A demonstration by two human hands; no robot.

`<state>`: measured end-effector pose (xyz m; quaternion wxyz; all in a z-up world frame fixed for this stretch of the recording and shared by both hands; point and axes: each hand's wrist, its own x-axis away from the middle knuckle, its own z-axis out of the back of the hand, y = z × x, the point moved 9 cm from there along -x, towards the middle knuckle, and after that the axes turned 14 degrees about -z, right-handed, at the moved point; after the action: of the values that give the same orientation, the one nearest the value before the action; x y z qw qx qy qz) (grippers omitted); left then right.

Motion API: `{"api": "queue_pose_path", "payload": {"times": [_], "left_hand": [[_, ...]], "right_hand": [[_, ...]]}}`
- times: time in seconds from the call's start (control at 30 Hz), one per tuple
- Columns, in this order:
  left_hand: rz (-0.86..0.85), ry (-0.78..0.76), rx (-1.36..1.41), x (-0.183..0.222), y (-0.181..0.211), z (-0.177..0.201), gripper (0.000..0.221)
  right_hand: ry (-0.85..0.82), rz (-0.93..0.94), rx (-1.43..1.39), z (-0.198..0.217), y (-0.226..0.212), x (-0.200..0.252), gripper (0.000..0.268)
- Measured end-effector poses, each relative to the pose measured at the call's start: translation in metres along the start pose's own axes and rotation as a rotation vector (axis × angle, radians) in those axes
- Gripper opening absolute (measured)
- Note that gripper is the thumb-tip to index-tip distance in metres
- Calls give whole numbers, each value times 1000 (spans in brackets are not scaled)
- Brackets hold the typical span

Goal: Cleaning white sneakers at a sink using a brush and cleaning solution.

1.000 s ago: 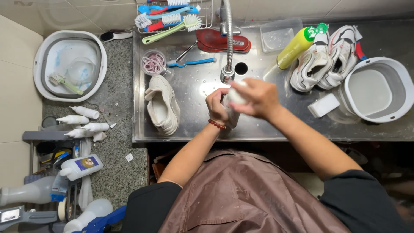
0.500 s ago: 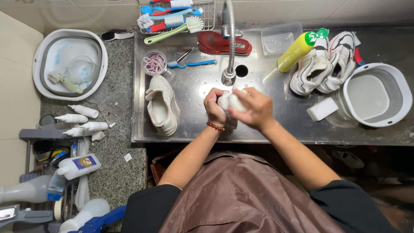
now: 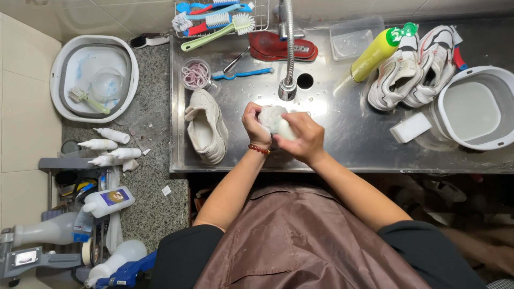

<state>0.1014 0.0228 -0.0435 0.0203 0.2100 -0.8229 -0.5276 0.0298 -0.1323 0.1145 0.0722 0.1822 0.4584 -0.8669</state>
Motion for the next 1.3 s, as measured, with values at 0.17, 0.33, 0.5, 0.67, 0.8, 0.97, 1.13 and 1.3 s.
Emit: {"api": "queue_pose_path", "payload": {"times": [0.17,0.33,0.5,0.67,0.8,0.97,1.13,1.3], "left_hand": [[-28,-11,-87,-9,6,20,33],[-59,-45,-177,3,22,17,29],[-73,-48,-207,-9,21,32,30],[-77,-69,-202,2,16,31,23],[-39,-64,-133,-3,9,29,12],[-10,-18,-98,9,-9,34,6],[53,-14,-10,-2,5,30,5],[35,-133,-122,18,20,27,16]], "right_hand": [[-6,7,1,-7,11,20,54],[8,-68,-23,-15,15,5,53],[-70,-47,-29,-23,48,36,51],[-25,16,0,-13,1,8,52],[-60,116,46,-6,7,30,53],[-23,96,64,-9,-10,16,52],[-17,116,50,-15,15,48,53],[-8,9,-48,-25,5,17,51]]}}
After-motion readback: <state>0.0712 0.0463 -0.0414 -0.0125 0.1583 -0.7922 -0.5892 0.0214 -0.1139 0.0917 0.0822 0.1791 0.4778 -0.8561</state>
